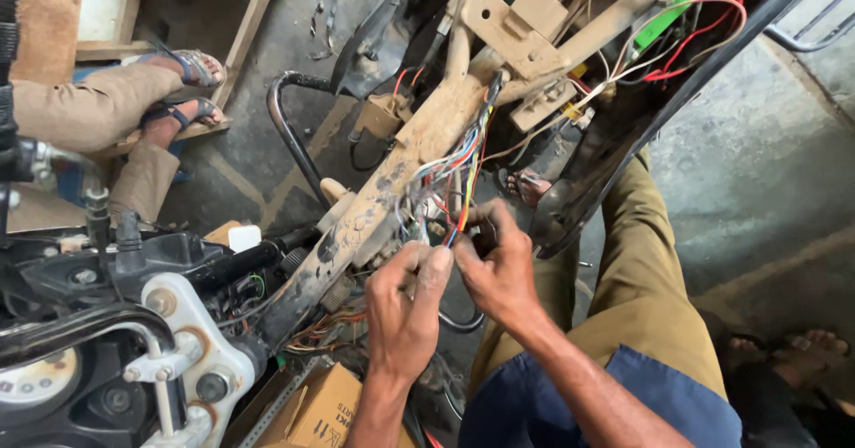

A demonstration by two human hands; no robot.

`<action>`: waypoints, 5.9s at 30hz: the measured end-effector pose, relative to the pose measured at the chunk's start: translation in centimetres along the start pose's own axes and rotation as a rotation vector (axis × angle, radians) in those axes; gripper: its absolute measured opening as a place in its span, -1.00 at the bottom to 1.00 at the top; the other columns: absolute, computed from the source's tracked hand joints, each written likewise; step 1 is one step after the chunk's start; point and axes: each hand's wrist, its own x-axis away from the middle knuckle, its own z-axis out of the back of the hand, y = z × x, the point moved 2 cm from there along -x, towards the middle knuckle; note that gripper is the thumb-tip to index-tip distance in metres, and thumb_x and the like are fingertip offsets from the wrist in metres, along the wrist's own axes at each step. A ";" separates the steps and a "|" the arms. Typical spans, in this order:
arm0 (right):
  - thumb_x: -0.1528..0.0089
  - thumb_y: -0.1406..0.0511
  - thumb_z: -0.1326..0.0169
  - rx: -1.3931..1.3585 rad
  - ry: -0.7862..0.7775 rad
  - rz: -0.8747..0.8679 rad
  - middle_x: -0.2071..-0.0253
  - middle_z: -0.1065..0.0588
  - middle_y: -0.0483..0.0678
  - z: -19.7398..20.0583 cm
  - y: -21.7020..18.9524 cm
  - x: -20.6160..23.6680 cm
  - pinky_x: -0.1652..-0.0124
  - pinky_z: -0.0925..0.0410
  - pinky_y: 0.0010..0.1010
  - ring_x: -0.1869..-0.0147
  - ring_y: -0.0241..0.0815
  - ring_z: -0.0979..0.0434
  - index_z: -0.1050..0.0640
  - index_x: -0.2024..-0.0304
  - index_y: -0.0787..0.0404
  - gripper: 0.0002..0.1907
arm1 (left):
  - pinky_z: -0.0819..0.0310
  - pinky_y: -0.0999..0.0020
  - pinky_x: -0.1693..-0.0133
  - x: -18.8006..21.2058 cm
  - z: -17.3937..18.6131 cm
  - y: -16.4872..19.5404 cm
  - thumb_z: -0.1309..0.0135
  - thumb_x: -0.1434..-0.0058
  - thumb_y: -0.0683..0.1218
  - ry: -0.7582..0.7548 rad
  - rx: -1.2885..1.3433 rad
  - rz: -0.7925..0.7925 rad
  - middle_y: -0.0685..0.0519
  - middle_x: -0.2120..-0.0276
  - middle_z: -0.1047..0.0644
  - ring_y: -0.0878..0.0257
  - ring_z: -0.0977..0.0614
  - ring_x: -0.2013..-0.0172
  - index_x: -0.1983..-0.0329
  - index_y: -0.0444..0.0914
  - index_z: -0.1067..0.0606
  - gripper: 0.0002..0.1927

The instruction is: The person repairs the wiring of a motorcycle using pliers and a knife. They strip wire insulation, cut wires, and connect them to the motorcycle's electrical system.

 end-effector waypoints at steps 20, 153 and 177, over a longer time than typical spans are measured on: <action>-0.31 0.28 -0.16 -0.019 -0.307 0.115 0.04 -0.50 -0.11 3.0 -1.4 -1.6 -0.04 -0.33 -0.47 -0.03 -0.32 -0.47 -0.55 -0.02 0.29 -0.72 | -0.53 0.17 0.27 -5.1 -1.2 3.0 -0.17 -0.25 -0.11 0.031 -0.397 0.013 -0.10 0.34 -0.66 -0.02 -0.70 0.33 0.18 -0.22 -0.61 -0.88; -0.33 0.26 -0.07 0.207 -0.206 -0.164 0.42 -0.52 -0.05 7.4 -7.3 -8.6 0.30 -0.36 -0.43 0.33 -0.32 -0.42 -0.57 0.06 0.31 -0.75 | -0.48 -0.02 0.28 -16.8 -5.5 9.9 -0.08 -0.28 -0.13 0.073 -0.709 -0.170 -0.13 0.27 -0.62 -0.13 -0.65 0.28 0.21 -0.27 -0.56 -0.89; 0.00 0.33 -0.19 0.890 -0.506 0.295 -0.08 -0.51 -0.05 19.0 -14.9 -16.0 0.26 -0.47 -0.26 0.12 0.00 -0.63 -0.51 -0.09 0.10 -0.45 | -0.49 0.07 0.19 -19.5 -7.8 13.6 -0.19 -0.20 -0.09 0.159 -0.525 0.154 -0.20 0.21 -0.65 -0.13 -0.67 0.23 0.00 -0.29 -0.52 -0.67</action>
